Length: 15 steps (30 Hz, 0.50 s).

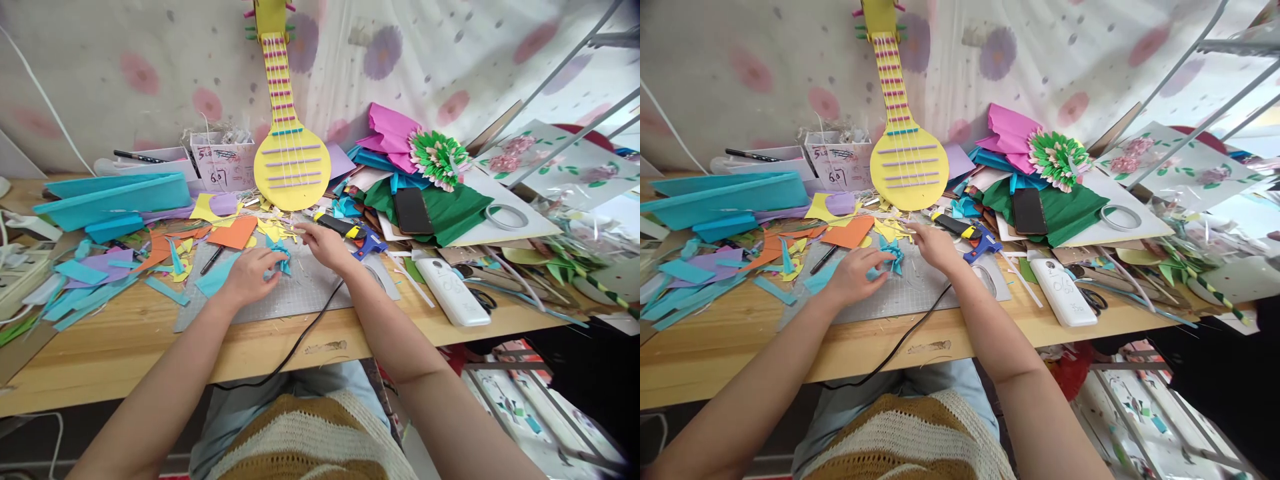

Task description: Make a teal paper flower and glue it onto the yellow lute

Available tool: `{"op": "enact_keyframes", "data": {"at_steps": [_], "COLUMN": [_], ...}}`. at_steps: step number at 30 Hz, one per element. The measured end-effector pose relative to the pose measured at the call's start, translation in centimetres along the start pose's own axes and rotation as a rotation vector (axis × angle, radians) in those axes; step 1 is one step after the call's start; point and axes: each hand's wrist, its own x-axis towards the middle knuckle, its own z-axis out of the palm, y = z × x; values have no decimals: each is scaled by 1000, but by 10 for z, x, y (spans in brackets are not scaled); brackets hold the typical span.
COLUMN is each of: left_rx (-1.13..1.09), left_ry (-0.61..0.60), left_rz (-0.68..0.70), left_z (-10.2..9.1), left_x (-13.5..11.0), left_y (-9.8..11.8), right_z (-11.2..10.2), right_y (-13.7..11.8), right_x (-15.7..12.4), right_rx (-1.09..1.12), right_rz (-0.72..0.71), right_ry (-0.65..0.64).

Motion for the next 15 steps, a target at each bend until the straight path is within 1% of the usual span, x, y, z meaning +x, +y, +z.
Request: {"op": "enact_keyframes", "data": {"at_steps": [2,5,7,11,13,15], "left_rx": [48,76,49,-31,-49,-45], "left_ry": [-77,-106,-84,9,26,11], "left_rz": [11,-70,-185,-455,-516,-527], "left_z": [6,11,12,14,15,15], "left_x": [0,0,0,-2,-3,-3], "left_y": [1,1,0,0,0,0], "right_z": [0,2,4,13,16,19], "right_y": [3,3,-1,-11,-13,-13], "right_x": [1,1,1,-1,-1,0], "right_rx": [17,34,28,29,26,14], "right_rz": [55,73,91,164,204,225], "right_ry": [29,56,66,53,26,4]}}
